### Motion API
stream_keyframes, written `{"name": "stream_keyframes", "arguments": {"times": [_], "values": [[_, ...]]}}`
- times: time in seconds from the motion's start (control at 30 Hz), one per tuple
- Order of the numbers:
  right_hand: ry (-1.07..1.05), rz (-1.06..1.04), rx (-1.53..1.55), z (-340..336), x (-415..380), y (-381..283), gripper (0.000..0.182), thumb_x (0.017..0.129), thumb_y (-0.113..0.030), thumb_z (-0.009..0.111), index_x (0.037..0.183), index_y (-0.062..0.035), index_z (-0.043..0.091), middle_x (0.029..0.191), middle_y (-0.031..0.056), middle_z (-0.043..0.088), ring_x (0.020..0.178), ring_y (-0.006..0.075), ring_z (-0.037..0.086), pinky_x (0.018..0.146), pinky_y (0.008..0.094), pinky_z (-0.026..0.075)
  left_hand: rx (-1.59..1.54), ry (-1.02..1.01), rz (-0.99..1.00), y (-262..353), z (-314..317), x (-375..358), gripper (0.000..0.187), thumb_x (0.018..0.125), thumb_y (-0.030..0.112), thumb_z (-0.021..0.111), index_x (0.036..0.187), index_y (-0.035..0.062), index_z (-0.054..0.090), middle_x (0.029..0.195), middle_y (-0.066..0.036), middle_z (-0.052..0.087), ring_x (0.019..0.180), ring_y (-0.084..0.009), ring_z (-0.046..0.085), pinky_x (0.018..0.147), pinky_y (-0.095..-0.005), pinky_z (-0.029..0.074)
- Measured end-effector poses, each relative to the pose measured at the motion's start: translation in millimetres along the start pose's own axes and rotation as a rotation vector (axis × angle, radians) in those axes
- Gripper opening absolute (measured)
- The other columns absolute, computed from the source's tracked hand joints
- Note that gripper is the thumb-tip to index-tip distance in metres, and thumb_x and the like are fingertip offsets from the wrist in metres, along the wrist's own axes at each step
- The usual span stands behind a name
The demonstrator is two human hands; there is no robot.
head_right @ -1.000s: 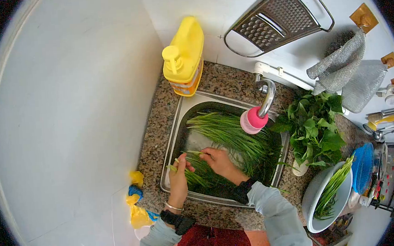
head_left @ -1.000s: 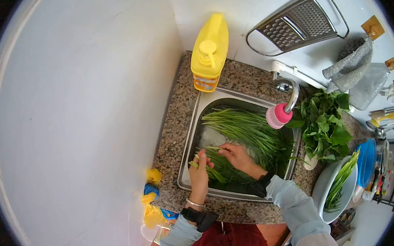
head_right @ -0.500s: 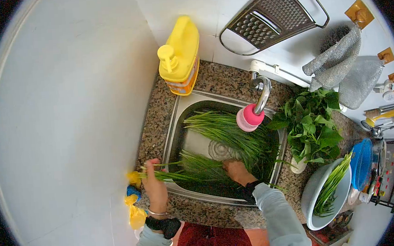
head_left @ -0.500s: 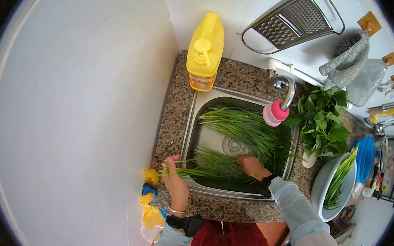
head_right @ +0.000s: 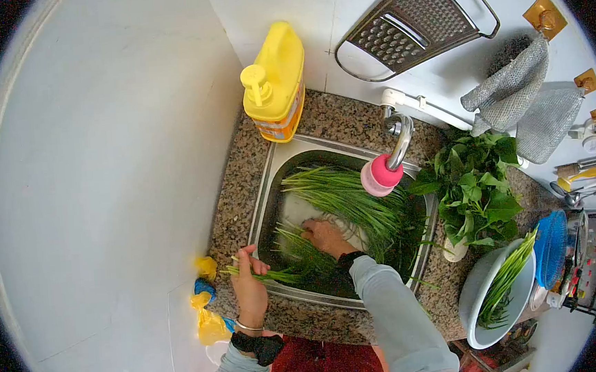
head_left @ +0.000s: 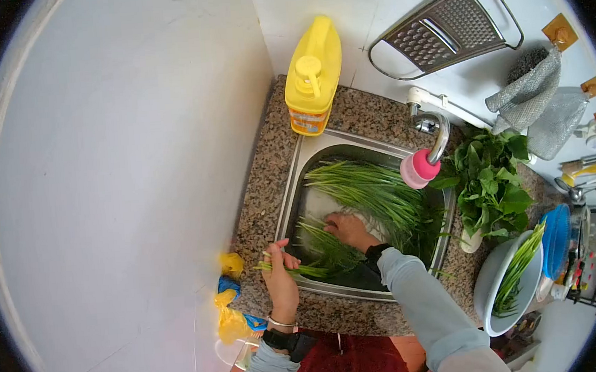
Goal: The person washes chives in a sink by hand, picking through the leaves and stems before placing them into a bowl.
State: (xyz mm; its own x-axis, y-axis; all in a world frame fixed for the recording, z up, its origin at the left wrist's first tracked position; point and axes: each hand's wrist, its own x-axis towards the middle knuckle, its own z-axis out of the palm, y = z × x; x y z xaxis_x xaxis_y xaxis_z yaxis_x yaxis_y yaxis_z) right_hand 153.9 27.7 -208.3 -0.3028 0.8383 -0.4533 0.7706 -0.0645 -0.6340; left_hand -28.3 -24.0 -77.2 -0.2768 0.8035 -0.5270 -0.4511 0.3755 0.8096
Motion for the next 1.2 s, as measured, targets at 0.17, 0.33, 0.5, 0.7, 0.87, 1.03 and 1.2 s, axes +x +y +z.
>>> {"name": "stream_keyframes", "arguments": {"times": [0.17, 0.33, 0.5, 0.7, 0.87, 1.03, 1.2], "values": [[-0.048, 0.096, 0.054, 24, 6, 55, 0.028, 0.085, -0.03, 0.058, 0.098, -0.0056, 0.061, 0.094, 0.0169, 0.063, 0.085, 0.0375, 0.06, 0.072, 0.0477, 0.047, -0.025, 0.005, -0.059, 0, -2, 0, 0.036, 0.097, 0.033, 0.045, 0.113, 0.0023, 0.053, 0.061, 0.004, 0.033, 0.057, -0.0073, 0.035, 0.059, -0.0247, 0.035], [0.014, 0.274, -0.124, -2, -14, 45, 0.028, 0.084, -0.029, 0.06, 0.095, -0.0041, 0.064, 0.091, 0.0164, 0.064, 0.079, 0.034, 0.061, 0.067, 0.0438, 0.048, 0.013, -0.015, -0.087, -4, 1, 5, 0.037, 0.094, 0.027, 0.051, 0.12, -0.0005, 0.051, 0.061, 0.004, 0.033, 0.056, -0.0066, 0.034, 0.056, -0.0245, 0.035], [0.254, 0.071, 0.422, -14, -26, 31, 0.03, 0.085, -0.031, 0.062, 0.097, -0.004, 0.064, 0.083, 0.0139, 0.064, 0.074, 0.0253, 0.063, 0.064, 0.0353, 0.048, 0.041, -0.06, -0.124, -10, 3, 9, 0.035, 0.093, 0.026, 0.054, 0.116, -0.0001, 0.055, 0.064, 0.004, 0.039, 0.058, -0.0063, 0.038, 0.057, -0.0241, 0.036], [0.087, -0.029, 0.446, -38, -45, -15, 0.019, 0.089, -0.018, 0.058, 0.098, -0.0019, 0.062, 0.08, 0.0046, 0.062, 0.072, 0.0119, 0.054, 0.067, 0.0277, 0.044, 0.274, -0.074, -0.114, -20, 34, 11, 0.033, 0.091, 0.022, 0.057, 0.115, 0.0001, 0.057, 0.069, 0.004, 0.046, 0.062, -0.007, 0.043, 0.057, -0.0242, 0.038], [0.069, -0.096, 0.547, -33, -47, -22, 0.018, 0.09, -0.017, 0.057, 0.099, -0.0025, 0.062, 0.079, 0.0048, 0.063, 0.069, 0.0109, 0.053, 0.063, 0.0273, 0.043, 0.375, -0.187, -0.159, -43, 38, 28, 0.036, 0.09, 0.026, 0.059, 0.118, 0.0027, 0.058, 0.072, 0.002, 0.053, 0.059, -0.0057, 0.043, 0.052, -0.024, 0.035], [0.104, -0.121, 0.599, -32, -48, -28, 0.017, 0.09, -0.016, 0.056, 0.099, -0.0018, 0.061, 0.079, 0.0063, 0.063, 0.068, 0.0126, 0.055, 0.061, 0.0288, 0.044, 0.448, -0.186, -0.138, -47, 40, 23, 0.034, 0.089, 0.027, 0.06, 0.113, 0.0033, 0.062, 0.072, 0.002, 0.057, 0.057, -0.0039, 0.043, 0.049, -0.0233, 0.035], [0.097, -0.327, 0.496, -24, -45, -26, 0.017, 0.088, -0.017, 0.055, 0.091, -0.0009, 0.057, 0.077, 0.0172, 0.061, 0.066, 0.0327, 0.059, 0.06, 0.0393, 0.045, 0.481, -0.137, -0.084, -57, 32, 28, 0.027, 0.089, 0.025, 0.061, 0.102, 0.0015, 0.066, 0.072, 0.001, 0.058, 0.057, -0.0043, 0.044, 0.05, -0.023, 0.036]]}}
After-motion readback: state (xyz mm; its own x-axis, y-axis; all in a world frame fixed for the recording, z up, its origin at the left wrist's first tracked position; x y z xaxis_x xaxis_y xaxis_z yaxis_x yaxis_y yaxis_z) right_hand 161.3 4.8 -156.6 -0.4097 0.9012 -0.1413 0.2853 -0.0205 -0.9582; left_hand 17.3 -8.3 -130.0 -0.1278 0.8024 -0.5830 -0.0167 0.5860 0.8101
